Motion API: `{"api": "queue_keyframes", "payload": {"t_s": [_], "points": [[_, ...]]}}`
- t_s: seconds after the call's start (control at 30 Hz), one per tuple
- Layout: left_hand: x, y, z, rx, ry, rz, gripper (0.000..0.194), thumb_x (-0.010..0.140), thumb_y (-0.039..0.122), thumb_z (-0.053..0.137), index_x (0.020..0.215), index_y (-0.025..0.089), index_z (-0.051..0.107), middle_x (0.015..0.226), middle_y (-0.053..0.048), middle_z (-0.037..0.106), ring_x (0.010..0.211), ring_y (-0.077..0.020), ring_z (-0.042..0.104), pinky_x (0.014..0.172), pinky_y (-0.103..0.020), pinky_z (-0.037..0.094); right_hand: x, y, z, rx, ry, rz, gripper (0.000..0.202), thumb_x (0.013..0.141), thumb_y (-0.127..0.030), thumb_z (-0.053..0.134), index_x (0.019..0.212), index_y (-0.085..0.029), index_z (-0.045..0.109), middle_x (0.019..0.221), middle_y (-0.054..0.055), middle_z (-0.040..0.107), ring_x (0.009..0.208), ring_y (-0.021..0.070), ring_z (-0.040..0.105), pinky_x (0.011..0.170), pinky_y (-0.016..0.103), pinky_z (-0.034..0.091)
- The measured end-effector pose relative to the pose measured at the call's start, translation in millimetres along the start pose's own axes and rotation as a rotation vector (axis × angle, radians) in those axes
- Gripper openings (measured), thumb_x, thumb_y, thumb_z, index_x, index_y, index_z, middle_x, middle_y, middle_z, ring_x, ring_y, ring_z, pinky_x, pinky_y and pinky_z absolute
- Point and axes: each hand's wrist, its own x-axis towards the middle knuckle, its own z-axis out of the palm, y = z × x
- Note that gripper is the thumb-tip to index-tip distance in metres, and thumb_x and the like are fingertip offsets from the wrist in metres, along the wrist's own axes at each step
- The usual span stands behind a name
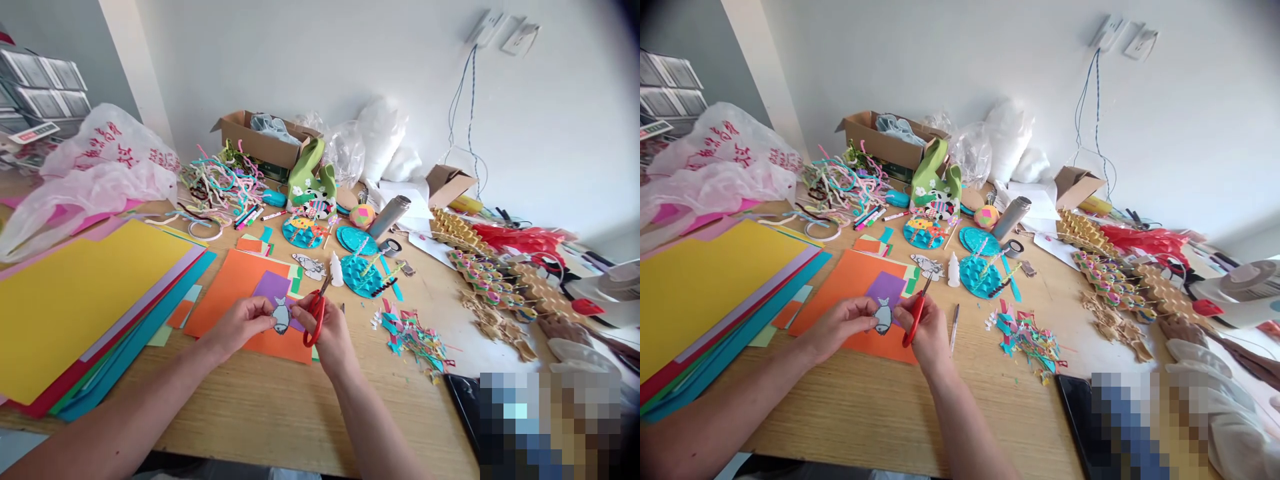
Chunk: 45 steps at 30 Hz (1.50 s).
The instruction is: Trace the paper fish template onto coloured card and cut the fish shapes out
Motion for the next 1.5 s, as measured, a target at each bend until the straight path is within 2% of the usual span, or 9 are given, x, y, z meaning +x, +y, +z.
{"api": "queue_keyframes", "payload": {"t_s": [0.07,0.23,0.33,0.4,0.53,0.67,0.87,1.2,1.5], "points": [[-1,0,0.6,-0.021,-0.051,-0.005,0.016,0.073,0.033,0.061,0.068,0.019,0.055,0.069,-0.001,0.063,0.069,-0.0156,0.056,0.065,-0.029,0.043,7,-4,-4,-0.009,-0.046,0.008,0.027,0.065,-0.034,0.076,0.075,-0.019,0.057,0.075,0.001,0.066,0.068,0.0148,0.06,0.066,0.028,0.049],[-1,-2,3.7,-0.01,-0.155,0.018,0.015,0.075,0.029,0.062,0.067,0.018,0.056,0.07,-0.001,0.063,0.07,-0.016,0.058,0.069,-0.029,0.046,21,-8,-7,-0.177,-0.183,0.052,0.025,0.063,-0.031,0.075,0.069,-0.018,0.055,0.06,-0.004,0.058,0.053,0.0104,0.05,0.048,0.021,0.037],[1,-4,-0.8,0.091,-0.078,0.039,0.02,0.08,0.036,0.059,0.074,0.018,0.059,0.074,-0.001,0.064,0.072,-0.0162,0.059,0.068,-0.029,0.046,31,-9,-9,-0.211,-0.187,0.063,0.023,0.061,-0.029,0.074,0.067,-0.017,0.055,0.055,-0.006,0.054,0.049,0.0087,0.047,0.046,0.02,0.035],[3,-5,-6.0,0.217,0.04,0.075,0.024,0.084,0.04,0.056,0.08,0.018,0.062,0.078,-0.002,0.065,0.076,-0.0172,0.059,0.07,-0.029,0.046,42,-9,-12,-0.192,-0.133,0.055,0.023,0.06,-0.028,0.074,0.067,-0.017,0.055,0.055,-0.005,0.056,0.05,0.0096,0.05,0.048,0.021,0.039],[6,-10,-12.3,0.569,0.257,0.252,0.02,0.087,0.034,0.053,0.087,0.019,0.065,0.092,-0.006,0.067,0.09,-0.0209,0.059,0.081,-0.035,0.047,72,-6,-14,-0.196,-0.01,0.044,0.023,0.058,-0.028,0.071,0.068,-0.018,0.053,0.058,-0.003,0.059,0.056,0.0143,0.061,0.051,0.023,0.045],[4,-15,-8.0,0.854,0.246,0.405,0.02,0.09,0.022,0.048,0.091,0.018,0.067,0.094,-0.007,0.066,0.094,-0.0218,0.057,0.085,-0.038,0.047,101,5,-6,-0.371,0.017,0.099,0.015,0.062,-0.021,0.065,0.068,-0.018,0.052,0.055,-0.003,0.058,0.055,0.0157,0.063,0.048,0.022,0.045],[3,-24,-3.8,1.053,0.219,0.427,0.022,0.09,0.019,0.049,0.101,0.015,0.067,0.104,-0.009,0.065,0.098,-0.0233,0.056,0.088,-0.041,0.049,131,23,7,-0.597,0.018,0.112,0.007,0.061,-0.013,0.064,0.064,-0.015,0.058,0.053,-0.001,0.06,0.052,0.0141,0.059,0.05,0.022,0.042],[3,-24,-3.2,1.183,0.184,0.359,0.025,0.09,0.02,0.05,0.107,0.014,0.067,0.109,-0.01,0.067,0.101,-0.0255,0.058,0.088,-0.044,0.048,135,13,6,-1.024,-0.043,0.121,0.006,0.067,-0.012,0.063,0.071,-0.014,0.066,0.064,0.002,0.063,0.061,0.0136,0.054,0.051,0.021,0.032],[4,-27,-0.2,1.23,0.159,0.337,0.036,0.091,0.026,0.049,0.124,0.018,0.06,0.129,-0.008,0.062,0.11,-0.0264,0.054,0.089,-0.044,0.045,134,2,1,-1.258,-0.179,0.119,0.012,0.075,-0.016,0.06,0.082,-0.015,0.07,0.079,0.007,0.07,0.071,0.0172,0.06,0.056,0.023,0.035]]}}
